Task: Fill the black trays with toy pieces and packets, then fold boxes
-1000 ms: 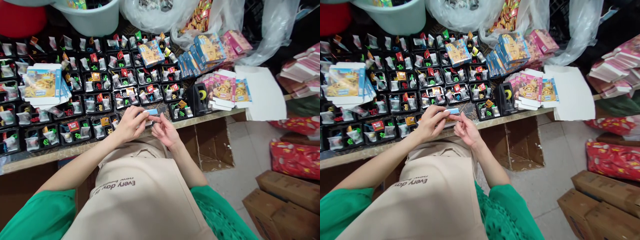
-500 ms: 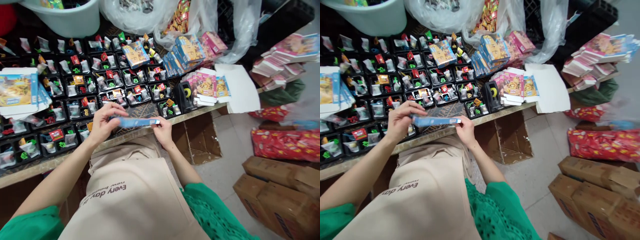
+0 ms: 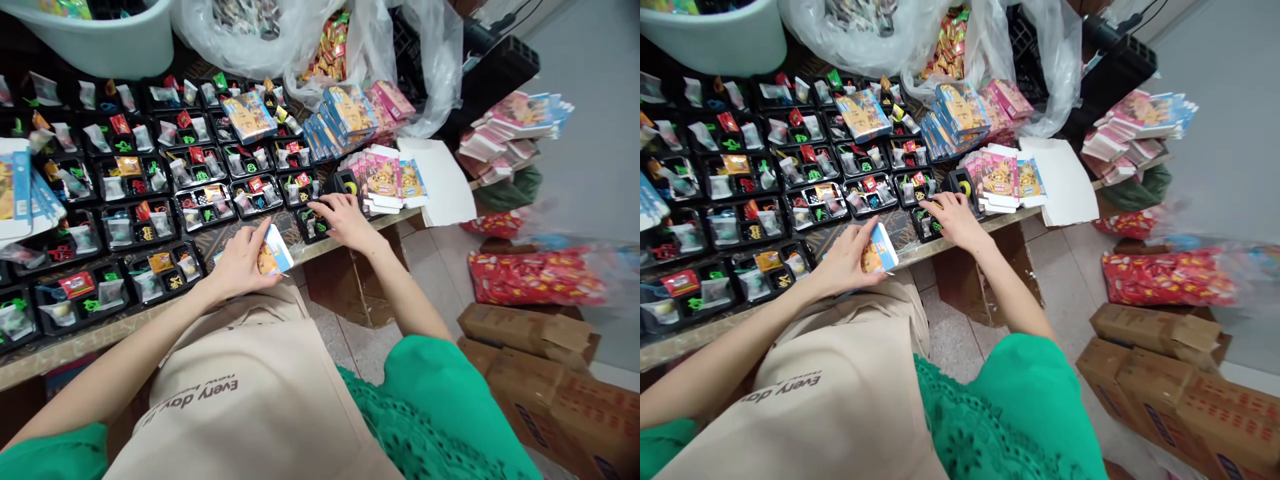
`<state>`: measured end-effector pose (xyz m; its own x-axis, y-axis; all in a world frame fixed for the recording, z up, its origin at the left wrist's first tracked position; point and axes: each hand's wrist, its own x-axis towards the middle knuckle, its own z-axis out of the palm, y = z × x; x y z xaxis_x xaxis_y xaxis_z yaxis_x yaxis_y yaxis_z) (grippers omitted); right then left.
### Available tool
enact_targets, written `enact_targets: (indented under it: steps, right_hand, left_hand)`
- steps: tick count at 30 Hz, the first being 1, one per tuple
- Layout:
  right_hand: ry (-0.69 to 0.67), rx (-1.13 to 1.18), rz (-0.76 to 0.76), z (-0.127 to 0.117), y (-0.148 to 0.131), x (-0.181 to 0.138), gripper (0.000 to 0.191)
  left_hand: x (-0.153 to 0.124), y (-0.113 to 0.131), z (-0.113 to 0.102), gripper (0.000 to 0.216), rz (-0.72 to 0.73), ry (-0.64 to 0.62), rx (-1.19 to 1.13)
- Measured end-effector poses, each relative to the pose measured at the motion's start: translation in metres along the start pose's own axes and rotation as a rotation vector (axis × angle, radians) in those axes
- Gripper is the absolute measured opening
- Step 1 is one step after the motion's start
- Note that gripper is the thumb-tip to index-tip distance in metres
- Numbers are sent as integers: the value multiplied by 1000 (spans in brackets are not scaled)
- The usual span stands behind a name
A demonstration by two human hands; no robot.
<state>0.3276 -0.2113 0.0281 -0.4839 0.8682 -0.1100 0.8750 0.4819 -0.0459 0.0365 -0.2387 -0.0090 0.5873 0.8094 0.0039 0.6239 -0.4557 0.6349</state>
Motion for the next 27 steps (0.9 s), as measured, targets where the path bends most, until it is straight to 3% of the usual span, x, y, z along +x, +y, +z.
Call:
enact_targets:
  steps: [5,10,16,20,27]
  right_hand:
    - [-234,-91,-79,10,35,13,85]
    - [-264,-133,-128,19,37,25,94]
    - [-288,-4,-168,18,42,26,99]
    - [-194,74,-163,0,29,25,100]
    - [-68,143,-305,-34,-20,36,95]
  left_hand:
    - [4,0,2,118,-20,39,90]
    - [7,0,3,103,-19,67,150]
    - [8,1,-7,97,-3,125,119]
    - [8,0,-9,100,-22,152,53]
    - [8,-4,-4,106,37,236,-20]
